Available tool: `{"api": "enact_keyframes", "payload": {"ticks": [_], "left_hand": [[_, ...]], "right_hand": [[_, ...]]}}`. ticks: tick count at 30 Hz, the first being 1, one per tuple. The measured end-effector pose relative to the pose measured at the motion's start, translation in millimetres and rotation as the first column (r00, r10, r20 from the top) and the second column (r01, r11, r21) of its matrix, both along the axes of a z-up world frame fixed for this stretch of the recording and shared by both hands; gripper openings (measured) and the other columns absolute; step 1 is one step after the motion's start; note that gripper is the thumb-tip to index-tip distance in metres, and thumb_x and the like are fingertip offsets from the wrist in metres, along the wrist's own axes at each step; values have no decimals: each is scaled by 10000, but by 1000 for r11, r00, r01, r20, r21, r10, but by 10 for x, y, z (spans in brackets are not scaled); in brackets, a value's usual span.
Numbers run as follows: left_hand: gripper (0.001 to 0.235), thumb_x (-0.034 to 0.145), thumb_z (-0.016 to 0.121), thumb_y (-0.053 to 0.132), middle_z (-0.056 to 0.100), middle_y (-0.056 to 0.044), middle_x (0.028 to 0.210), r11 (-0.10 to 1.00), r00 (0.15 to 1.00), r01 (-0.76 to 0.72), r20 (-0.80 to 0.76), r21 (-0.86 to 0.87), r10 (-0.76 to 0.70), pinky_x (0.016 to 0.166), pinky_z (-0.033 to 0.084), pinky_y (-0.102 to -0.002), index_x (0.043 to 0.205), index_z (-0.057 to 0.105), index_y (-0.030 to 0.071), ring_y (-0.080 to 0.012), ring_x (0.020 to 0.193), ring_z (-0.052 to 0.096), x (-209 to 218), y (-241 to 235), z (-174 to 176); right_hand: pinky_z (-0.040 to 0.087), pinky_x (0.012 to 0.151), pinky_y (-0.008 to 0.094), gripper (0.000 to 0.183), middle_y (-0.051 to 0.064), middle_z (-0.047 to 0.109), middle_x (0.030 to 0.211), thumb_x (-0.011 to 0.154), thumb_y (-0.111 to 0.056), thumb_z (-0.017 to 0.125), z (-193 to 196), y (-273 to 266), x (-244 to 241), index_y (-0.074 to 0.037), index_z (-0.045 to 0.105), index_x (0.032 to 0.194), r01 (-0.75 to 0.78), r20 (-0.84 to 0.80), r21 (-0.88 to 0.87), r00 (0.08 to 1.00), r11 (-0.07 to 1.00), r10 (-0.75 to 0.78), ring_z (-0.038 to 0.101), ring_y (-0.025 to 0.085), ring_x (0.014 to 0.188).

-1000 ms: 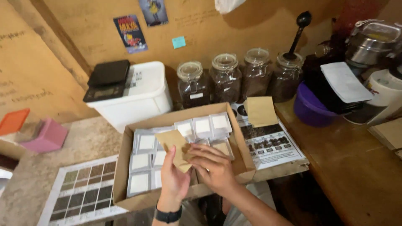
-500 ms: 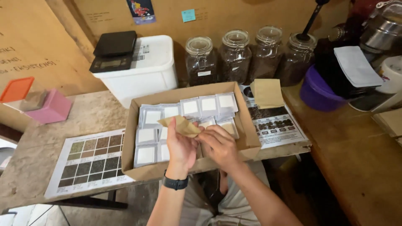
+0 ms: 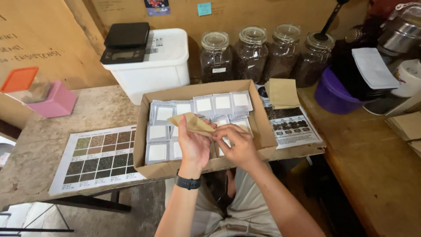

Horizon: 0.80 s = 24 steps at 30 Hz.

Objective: The person folds small paper envelopes and arranges them inside a cardboard box. They pick up individual envelopes, fold the top edges by hand, and place them in organized rows.

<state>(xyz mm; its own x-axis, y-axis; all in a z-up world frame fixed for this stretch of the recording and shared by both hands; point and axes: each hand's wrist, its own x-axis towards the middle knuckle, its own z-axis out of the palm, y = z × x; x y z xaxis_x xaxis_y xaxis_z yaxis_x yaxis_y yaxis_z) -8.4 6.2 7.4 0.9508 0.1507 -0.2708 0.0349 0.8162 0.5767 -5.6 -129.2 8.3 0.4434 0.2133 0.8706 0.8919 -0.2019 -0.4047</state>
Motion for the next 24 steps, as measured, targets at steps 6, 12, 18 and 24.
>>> {"api": "enact_keyframes", "payload": {"ticks": [6, 12, 18, 24], "left_hand": [[690, 904, 528, 713, 666, -101, 984, 999, 1000, -20, -18, -37, 20, 805, 562, -409, 1302, 499, 150, -312, 861, 723, 68, 3, -120], [667, 908, 552, 686, 677, -120, 956, 997, 999, -50, -24, -67, 49, 820, 599, -453, 1232, 537, 103, -326, 834, 730, 62, 6, -68], [684, 914, 527, 700, 696, -115, 977, 998, 997, -60, -50, -33, 58, 791, 598, -423, 1212, 568, 86, -316, 862, 743, 60, -21, -59], [662, 878, 579, 691, 711, -101, 983, 992, 990, -122, -74, -25, 120, 810, 592, -383, 1189, 600, 107, -266, 850, 720, 118, -14, -64]], "right_hand": [[612, 726, 395, 148, 47, 778, 806, 872, 40, 757, 88, 48, -42, -97, 733, 821, 65, 97, -38, 993, 997, -61, 760, 306, 783], [616, 749, 369, 178, 20, 793, 855, 928, 3, 710, 142, 52, -51, -135, 802, 865, 62, 111, -64, 992, 996, -54, 732, 278, 776], [594, 781, 426, 177, 48, 765, 885, 957, -14, 667, 160, 6, -25, -109, 810, 914, -60, 23, -101, 998, 993, 63, 676, 298, 821], [512, 911, 489, 110, 163, 688, 1226, 918, -142, 694, 147, 9, -38, -53, 742, 962, 87, 158, -390, 987, 917, -27, 617, 418, 1183]]}}
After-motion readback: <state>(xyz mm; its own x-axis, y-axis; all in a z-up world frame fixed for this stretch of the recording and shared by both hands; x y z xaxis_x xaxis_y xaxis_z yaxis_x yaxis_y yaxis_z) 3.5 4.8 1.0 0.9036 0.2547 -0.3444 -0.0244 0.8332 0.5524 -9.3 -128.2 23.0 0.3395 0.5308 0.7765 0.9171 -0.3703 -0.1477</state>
